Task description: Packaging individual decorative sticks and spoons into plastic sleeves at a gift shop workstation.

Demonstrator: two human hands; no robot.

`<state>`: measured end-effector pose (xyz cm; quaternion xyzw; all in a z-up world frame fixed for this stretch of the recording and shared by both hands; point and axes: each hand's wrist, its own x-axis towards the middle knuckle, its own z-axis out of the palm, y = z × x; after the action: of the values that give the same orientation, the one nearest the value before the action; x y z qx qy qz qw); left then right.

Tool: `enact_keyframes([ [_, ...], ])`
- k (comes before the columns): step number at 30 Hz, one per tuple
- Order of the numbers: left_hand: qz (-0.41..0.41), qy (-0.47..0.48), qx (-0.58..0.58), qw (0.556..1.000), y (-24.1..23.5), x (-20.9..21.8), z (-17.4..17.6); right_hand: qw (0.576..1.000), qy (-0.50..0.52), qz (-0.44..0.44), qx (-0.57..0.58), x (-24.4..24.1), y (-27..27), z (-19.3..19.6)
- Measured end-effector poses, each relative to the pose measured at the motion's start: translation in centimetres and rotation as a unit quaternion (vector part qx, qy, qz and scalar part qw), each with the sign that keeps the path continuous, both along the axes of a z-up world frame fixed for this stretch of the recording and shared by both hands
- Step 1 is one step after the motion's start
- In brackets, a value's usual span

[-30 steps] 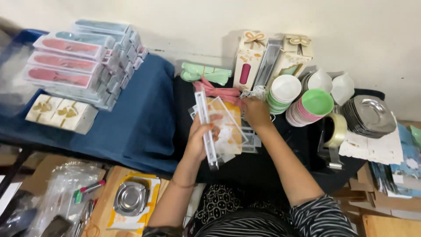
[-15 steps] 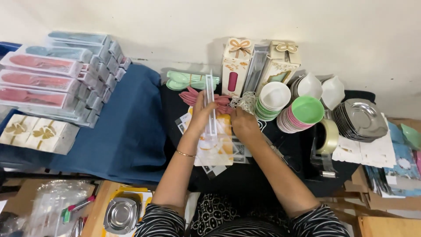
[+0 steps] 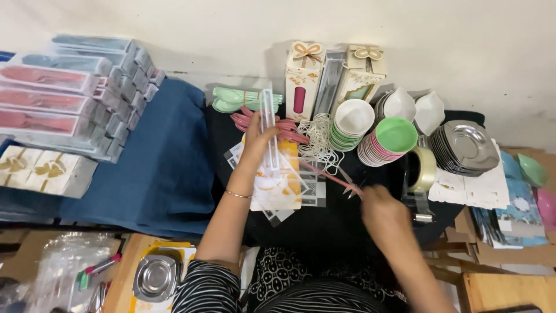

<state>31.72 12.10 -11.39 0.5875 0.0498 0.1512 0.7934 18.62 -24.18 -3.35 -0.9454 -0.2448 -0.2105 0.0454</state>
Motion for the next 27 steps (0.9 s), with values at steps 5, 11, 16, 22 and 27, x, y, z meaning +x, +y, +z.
enact_keyframes([
  [5, -0.07, -0.058, -0.099, 0.991, -2.6, -7.8, 10.9, 0.966, 0.128, 0.024, 0.222, -5.8, -6.8, 5.8],
  [11, -0.139, -0.154, -0.194, 0.959, -7.1, -14.5, 14.7, 0.958, 0.055, 0.099, 0.264, -8.9, -7.1, 10.6],
  [16, -0.164, -0.143, -0.181, 0.959, -10.4, -20.2, 19.1, 0.953, -0.014, 0.181, 0.244, -9.2, -4.6, 12.2],
  [22, -0.203, -0.164, -0.194, 0.946, -12.1, -24.5, 20.1, 0.923, -0.063, 0.22, 0.309, -7.5, -2.7, 6.3],
  [27, -0.194, -0.18, -0.201, 0.943, -13.4, -26.5, 20.4, 0.886, 0.025, 0.16, 0.434, -7.4, -2.1, 2.2],
])
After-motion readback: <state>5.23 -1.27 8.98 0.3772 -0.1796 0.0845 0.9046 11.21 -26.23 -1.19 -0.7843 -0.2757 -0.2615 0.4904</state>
